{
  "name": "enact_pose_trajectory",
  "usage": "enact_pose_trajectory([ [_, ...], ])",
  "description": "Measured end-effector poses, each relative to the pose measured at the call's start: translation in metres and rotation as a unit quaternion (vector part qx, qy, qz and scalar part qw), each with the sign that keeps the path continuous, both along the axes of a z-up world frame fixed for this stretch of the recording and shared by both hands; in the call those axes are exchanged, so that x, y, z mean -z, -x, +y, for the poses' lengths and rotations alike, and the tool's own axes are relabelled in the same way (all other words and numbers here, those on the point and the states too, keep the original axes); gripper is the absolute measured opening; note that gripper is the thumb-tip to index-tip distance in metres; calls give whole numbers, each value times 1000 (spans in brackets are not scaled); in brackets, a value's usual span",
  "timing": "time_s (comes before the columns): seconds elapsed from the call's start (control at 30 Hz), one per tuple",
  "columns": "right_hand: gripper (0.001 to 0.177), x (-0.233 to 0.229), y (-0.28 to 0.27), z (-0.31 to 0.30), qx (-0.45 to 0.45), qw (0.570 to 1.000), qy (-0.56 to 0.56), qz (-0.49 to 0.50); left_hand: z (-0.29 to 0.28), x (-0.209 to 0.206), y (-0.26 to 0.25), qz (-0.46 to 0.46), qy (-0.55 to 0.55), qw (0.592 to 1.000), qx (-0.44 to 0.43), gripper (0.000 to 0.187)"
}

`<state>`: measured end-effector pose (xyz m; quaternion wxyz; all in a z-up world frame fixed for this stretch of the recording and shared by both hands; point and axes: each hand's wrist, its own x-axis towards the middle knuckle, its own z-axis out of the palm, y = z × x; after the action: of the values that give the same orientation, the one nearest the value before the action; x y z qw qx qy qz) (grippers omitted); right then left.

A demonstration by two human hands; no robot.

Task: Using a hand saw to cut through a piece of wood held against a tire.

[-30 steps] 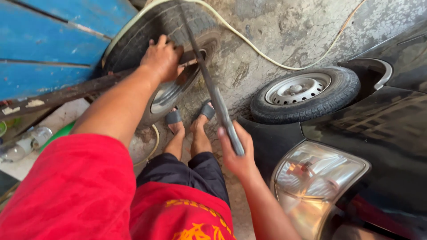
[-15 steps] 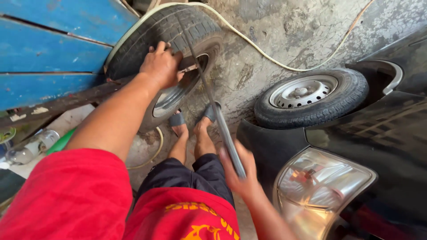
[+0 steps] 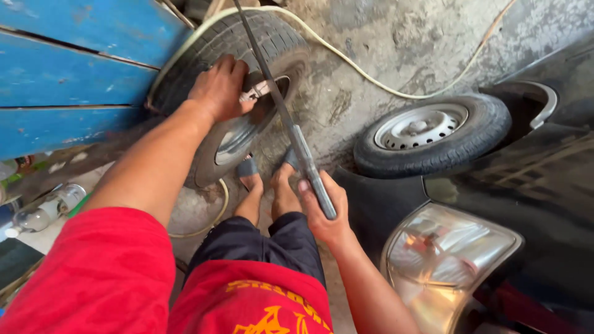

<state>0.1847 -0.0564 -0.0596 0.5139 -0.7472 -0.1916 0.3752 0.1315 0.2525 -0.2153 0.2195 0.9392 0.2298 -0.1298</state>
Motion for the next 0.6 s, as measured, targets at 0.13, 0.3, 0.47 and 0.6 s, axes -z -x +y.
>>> enact_pose_trajectory([
  [0.13,12,-4,4,22,-19,999,-9,-30,13,-5,8,-89,-7,995,42,71],
  [0.3,24,15,4,33,-21,999,21,-30,5,11,12,-50,-83,995,11,106],
  [0.47,21,14,-3,48,-36,998,26,-33,4,-21,1,47,36,996,-68,118],
  [0.6,20,2,0,32,-38,998,41,-27,2,-18,-5,83,28,993,-80,99],
])
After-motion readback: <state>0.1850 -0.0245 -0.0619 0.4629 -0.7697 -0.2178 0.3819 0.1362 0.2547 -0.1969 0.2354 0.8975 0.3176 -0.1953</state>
